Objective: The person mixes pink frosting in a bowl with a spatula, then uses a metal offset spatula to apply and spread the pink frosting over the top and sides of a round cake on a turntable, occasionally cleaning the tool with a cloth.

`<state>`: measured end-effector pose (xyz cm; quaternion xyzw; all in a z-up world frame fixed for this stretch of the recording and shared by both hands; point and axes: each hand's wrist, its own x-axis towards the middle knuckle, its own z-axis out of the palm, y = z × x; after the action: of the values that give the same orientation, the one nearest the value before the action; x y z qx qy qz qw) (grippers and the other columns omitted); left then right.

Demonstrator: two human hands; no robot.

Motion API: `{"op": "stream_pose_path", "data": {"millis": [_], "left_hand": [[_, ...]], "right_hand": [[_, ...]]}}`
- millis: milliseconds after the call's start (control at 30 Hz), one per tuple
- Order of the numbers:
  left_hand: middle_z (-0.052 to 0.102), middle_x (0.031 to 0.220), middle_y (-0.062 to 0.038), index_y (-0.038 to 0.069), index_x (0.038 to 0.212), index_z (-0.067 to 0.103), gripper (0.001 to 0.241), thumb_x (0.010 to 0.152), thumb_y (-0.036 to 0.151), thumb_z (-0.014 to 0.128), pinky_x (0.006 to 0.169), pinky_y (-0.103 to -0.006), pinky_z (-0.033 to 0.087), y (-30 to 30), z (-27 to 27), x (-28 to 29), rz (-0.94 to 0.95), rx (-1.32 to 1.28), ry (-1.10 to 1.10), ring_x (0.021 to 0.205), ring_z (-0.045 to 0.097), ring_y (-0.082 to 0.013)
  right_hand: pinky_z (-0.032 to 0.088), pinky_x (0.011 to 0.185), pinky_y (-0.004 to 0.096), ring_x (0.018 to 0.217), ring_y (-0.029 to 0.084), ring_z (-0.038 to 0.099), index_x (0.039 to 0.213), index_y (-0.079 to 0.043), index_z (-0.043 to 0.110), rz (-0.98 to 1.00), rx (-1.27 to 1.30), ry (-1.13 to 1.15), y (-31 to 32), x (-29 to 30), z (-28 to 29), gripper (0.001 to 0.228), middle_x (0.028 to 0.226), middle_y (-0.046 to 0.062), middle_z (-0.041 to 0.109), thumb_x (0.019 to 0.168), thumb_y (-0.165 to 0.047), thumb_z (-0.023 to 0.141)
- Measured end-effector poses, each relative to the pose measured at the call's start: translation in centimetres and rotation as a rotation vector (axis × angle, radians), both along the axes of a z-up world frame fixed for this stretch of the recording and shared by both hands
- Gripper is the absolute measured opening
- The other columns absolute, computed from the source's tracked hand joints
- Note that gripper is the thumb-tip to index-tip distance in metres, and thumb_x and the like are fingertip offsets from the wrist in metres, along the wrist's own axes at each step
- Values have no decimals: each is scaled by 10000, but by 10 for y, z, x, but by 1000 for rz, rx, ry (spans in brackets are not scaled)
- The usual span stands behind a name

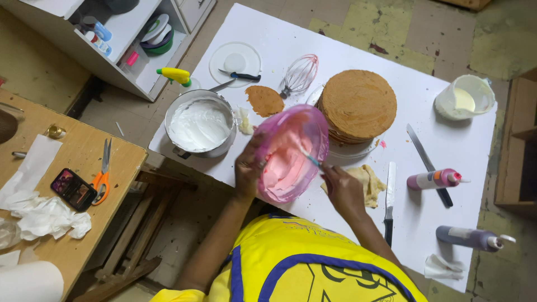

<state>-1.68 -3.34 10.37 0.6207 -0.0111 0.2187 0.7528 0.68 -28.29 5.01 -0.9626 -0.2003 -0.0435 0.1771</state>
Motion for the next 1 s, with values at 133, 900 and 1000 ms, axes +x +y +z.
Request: {"op": "stream_pose_path", "data": {"millis": [133,900,1000], "left_hand": [[745,1198,-103,128,648,690,195,784,2,753,1153,-462,341,-16,-25,8,80,339,-390,1260,611,-322],[623,1371,-102,98,619,584,314,888,40,734,1157,-519,435,-69,0,-12,173,396,-322,1324,623,-307],[595,1408,-94,102,621,558,340,926,119,707,1167,-516,423,-75,-6,-14,135,337,-288,1374,583,-297]], "right_hand": [[602,620,433,759,313,739,1208,-258,745,138,55,13,-13,-18,18,271,879,25,733,954,-281,656],[354,523,342,599,180,422,1298,32,730,-236,434,693,-91,-48,-6,381,724,126,706,949,-108,673],[554,986,442,1109,389,677,1377,61,626,-506,730,878,-90,-57,18,405,1248,254,697,977,7,594]]}}
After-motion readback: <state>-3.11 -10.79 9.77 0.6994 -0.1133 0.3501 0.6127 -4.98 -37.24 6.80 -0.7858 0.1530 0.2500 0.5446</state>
